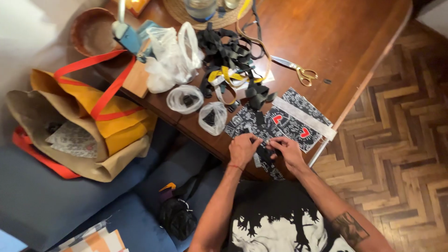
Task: Cutting fabric and assembling plastic buckles onto straps on a workshop table
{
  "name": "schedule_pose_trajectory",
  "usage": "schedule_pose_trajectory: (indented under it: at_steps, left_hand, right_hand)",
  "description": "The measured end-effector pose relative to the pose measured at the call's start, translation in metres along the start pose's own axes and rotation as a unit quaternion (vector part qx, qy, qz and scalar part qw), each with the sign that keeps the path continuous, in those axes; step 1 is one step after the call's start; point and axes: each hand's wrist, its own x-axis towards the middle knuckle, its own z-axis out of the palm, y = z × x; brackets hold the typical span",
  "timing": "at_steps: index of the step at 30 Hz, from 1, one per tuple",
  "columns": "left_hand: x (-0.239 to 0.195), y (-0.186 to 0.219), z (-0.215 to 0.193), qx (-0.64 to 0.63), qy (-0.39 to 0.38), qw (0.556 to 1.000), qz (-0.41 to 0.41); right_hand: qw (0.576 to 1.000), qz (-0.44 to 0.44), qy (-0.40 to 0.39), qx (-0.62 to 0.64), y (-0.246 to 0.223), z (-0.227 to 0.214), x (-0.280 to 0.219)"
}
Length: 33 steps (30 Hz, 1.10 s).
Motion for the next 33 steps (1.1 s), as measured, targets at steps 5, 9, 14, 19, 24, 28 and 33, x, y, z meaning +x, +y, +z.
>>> schedule_pose_trajectory:
  at_steps: [5, 9, 14, 19, 24, 28, 33]
  left_hand:
    - [0.028, -0.002, 0.025, 0.084, -0.014, 0.995, 0.045]
    - [0.041, -0.02, 0.043, 0.115, 0.03, 0.99, 0.072]
    - [0.023, -0.024, 0.013, -0.042, 0.028, 0.998, 0.025]
    - [-0.007, -0.027, -0.022, -0.226, 0.091, 0.968, 0.051]
    - [-0.036, -0.036, -0.03, -0.417, 0.051, 0.907, -0.024]
    - [-0.047, -0.043, -0.029, -0.441, 0.058, 0.895, -0.031]
    - [-0.038, -0.081, -0.019, -0.366, 0.131, 0.92, 0.056]
  right_hand:
    - [0.996, -0.023, 0.027, -0.083, -0.023, 0.001, -0.009]
    - [0.999, -0.011, 0.007, -0.032, -0.009, -0.02, -0.003]
    - [0.999, -0.018, 0.019, 0.023, -0.009, -0.035, -0.009]
    - [1.0, 0.0, 0.008, -0.023, -0.018, -0.035, -0.005]
    - [0.996, 0.0, -0.043, -0.077, -0.024, -0.031, 0.014]
    - [0.984, -0.041, -0.052, -0.165, -0.022, -0.032, 0.028]
    - [0.961, -0.056, -0.025, -0.271, -0.042, -0.044, 0.018]
